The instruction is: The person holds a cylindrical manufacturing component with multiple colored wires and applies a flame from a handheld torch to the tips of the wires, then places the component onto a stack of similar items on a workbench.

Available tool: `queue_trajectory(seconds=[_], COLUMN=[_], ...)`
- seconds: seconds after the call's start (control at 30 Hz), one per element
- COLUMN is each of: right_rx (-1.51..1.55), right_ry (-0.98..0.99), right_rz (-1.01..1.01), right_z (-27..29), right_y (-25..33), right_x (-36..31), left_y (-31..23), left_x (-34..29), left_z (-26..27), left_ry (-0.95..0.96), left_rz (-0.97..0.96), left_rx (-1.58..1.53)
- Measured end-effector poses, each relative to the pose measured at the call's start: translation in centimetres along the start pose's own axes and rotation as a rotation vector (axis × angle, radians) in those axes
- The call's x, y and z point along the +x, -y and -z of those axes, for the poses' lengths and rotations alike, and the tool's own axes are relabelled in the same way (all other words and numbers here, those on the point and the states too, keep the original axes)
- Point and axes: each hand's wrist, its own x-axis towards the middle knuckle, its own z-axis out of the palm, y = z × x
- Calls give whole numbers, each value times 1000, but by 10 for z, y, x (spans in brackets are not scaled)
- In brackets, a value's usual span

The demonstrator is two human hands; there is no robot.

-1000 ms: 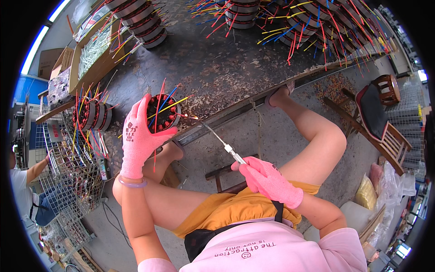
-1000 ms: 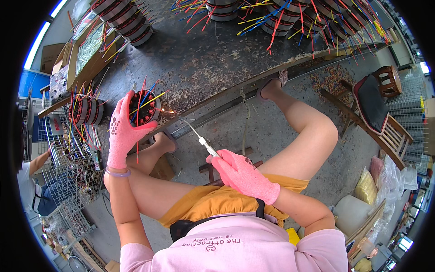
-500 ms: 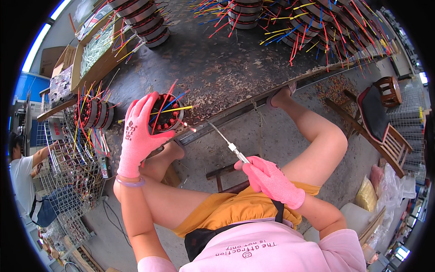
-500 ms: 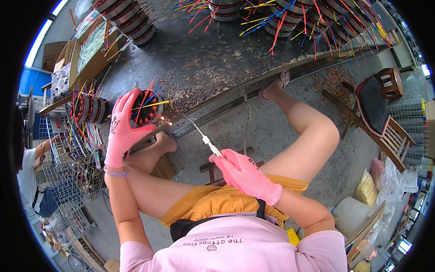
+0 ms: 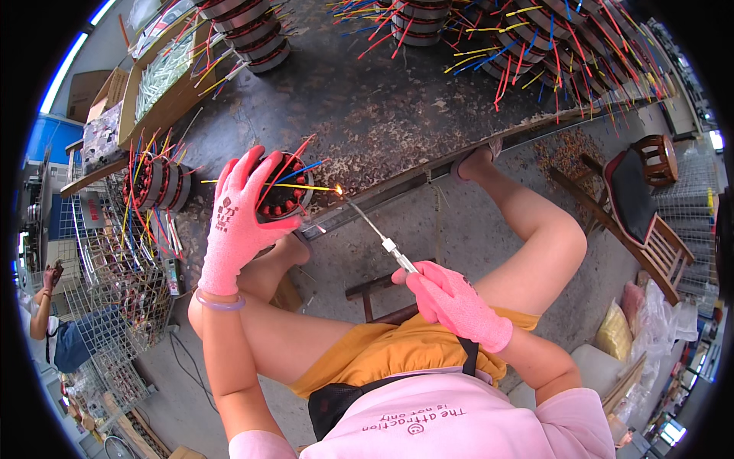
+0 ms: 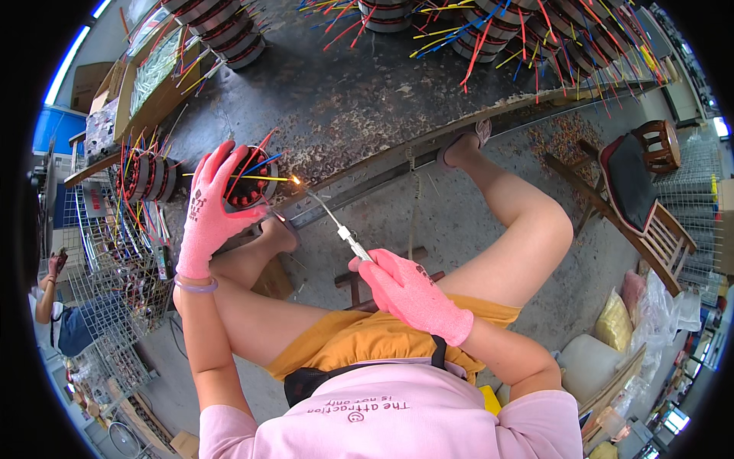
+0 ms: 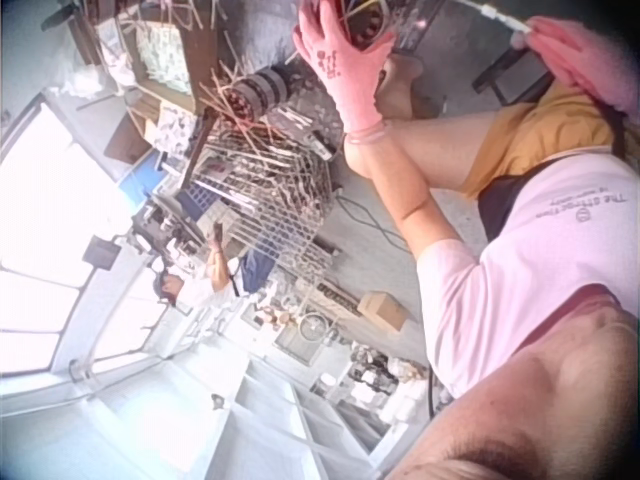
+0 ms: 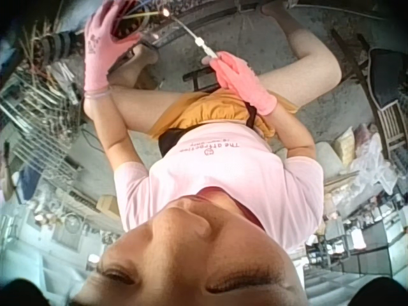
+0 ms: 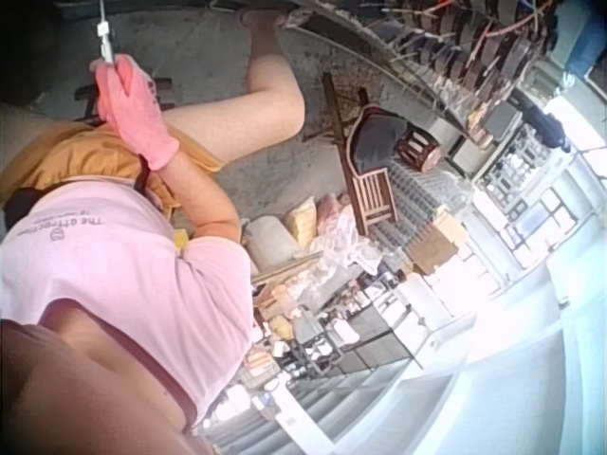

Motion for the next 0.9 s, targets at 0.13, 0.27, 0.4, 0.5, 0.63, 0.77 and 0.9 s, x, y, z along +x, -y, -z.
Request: queue_trajectory(seconds=[0.13, 0.27, 0.4, 0.5, 0.63, 0.77, 0.9], right_rx=[19, 16, -18, 30, -38, -42, -4], right_ry=[6, 7, 9, 3, 6, 9, 1], right_rz=[-4, -10, 27, -21, 0, 14, 5], right_z=[1, 0, 0, 0, 0, 0, 0], right_y=[0, 3, 4, 3, 4, 4, 5], right_x=[0, 0, 0, 0, 1, 2, 0], left_y=[-1, -2, -4, -4, -3, -1, -2], left_x=[4, 4, 3, 4, 2, 1, 0], left_z=[2, 3, 2, 3, 2, 0, 0], left_ry=[23, 0, -19, -13, -23, -20, -6], left_rz=[-8, -14, -10, -11, -5, 2, 26], left_rx=[-25, -5, -11, -9, -7, -1, -1])
